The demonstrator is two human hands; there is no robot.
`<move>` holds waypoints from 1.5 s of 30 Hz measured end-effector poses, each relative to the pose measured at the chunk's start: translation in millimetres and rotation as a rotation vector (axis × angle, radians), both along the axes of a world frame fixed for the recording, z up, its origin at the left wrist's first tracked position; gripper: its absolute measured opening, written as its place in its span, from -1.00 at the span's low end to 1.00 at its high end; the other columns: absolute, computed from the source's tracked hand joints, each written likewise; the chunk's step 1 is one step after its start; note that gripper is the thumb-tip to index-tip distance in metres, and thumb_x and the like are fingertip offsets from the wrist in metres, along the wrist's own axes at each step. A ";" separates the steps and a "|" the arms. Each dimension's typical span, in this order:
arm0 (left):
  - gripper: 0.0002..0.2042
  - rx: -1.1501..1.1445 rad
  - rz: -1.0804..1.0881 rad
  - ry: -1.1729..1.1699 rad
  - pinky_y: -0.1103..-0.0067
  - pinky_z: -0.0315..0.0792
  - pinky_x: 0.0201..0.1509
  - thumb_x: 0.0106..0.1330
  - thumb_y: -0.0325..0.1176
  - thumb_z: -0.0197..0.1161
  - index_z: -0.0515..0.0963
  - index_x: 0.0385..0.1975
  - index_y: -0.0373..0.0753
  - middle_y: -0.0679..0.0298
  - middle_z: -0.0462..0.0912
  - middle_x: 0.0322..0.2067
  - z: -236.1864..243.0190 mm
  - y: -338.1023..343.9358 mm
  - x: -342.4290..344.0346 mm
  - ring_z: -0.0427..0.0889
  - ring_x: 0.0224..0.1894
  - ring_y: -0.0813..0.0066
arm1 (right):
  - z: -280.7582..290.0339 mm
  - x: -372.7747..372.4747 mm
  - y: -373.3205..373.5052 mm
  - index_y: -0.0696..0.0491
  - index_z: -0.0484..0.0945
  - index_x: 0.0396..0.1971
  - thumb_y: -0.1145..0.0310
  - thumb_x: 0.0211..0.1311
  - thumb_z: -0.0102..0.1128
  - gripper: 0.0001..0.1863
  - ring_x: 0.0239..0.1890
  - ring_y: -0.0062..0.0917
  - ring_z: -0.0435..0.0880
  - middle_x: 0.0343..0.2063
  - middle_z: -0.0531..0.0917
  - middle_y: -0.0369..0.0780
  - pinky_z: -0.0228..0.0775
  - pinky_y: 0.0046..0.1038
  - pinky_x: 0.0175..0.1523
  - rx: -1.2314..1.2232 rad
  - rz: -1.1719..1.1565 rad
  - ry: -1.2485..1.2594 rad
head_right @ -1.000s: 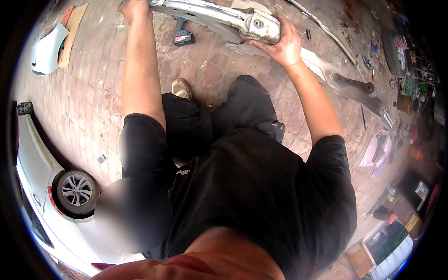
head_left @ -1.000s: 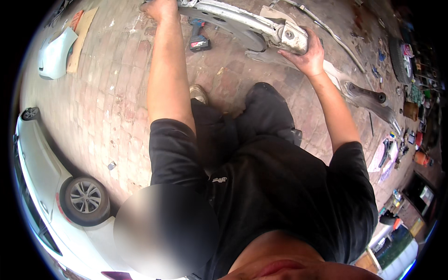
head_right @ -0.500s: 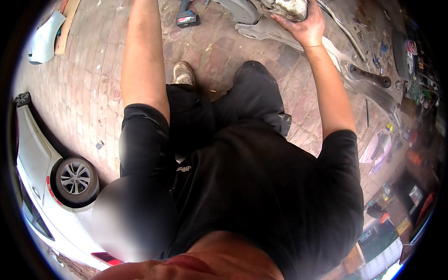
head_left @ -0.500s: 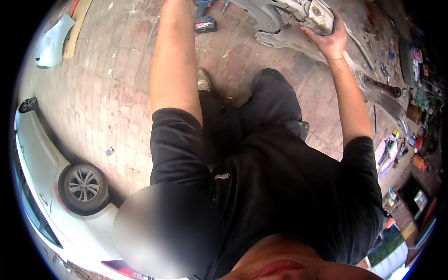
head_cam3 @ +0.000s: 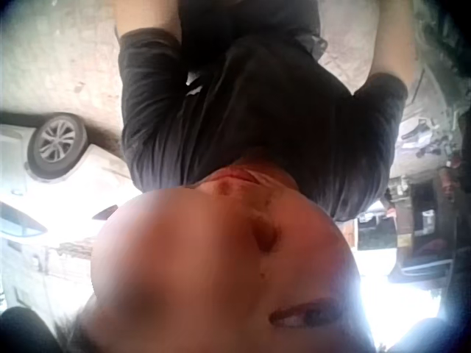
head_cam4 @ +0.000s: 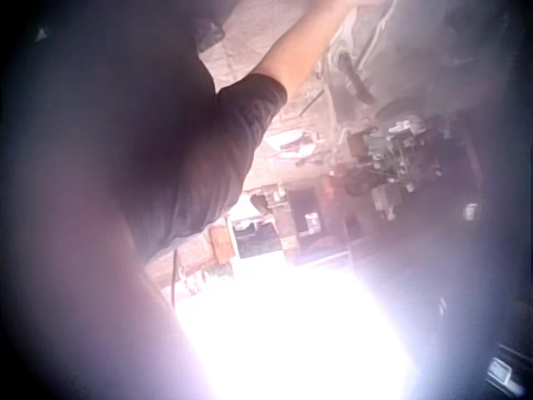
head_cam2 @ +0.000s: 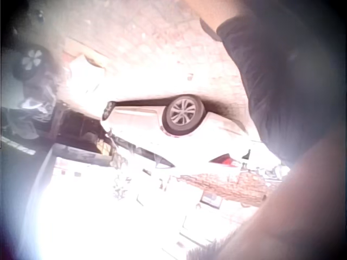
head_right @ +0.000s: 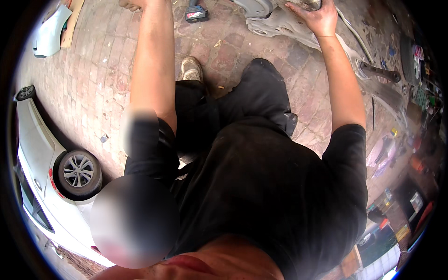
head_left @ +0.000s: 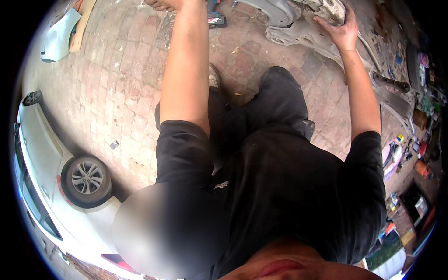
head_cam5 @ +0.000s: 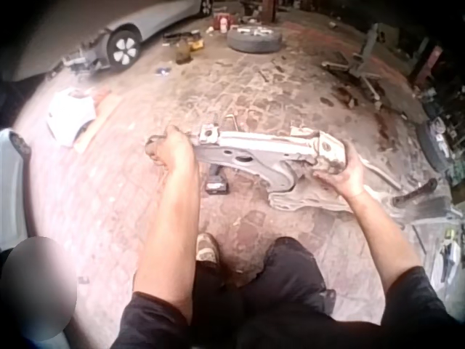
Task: The person is kneeling on the floor and working on a car subframe. They use a wrench and a power drill to remove bolts and separate components of the subframe. The person then places the separated parts on the floor.
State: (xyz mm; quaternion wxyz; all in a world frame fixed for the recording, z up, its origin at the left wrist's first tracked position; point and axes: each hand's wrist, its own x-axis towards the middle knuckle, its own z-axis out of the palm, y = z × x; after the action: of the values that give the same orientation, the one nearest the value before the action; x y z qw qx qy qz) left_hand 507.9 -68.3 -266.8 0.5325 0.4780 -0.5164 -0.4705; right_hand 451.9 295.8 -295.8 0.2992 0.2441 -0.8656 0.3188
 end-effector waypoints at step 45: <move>-0.68 -0.243 -0.430 0.182 0.40 0.38 -0.19 0.10 -0.34 0.16 0.50 -0.24 -0.49 0.11 0.57 -0.34 56.2 -126.1 -76.1 0.45 -0.33 0.34 | 60.1 -12.9 -38.5 0.11 0.50 0.04 -0.07 -0.48 0.69 -0.03 -0.06 -0.25 0.68 -0.12 0.66 -0.11 0.55 -0.30 0.03 -0.005 0.098 0.088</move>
State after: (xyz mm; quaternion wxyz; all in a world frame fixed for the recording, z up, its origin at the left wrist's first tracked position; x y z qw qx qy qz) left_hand 431.8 -194.3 -210.7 0.5179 0.2454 -0.6087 -0.5487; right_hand 439.0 257.3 -235.7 0.3217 0.2995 -0.8377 0.3240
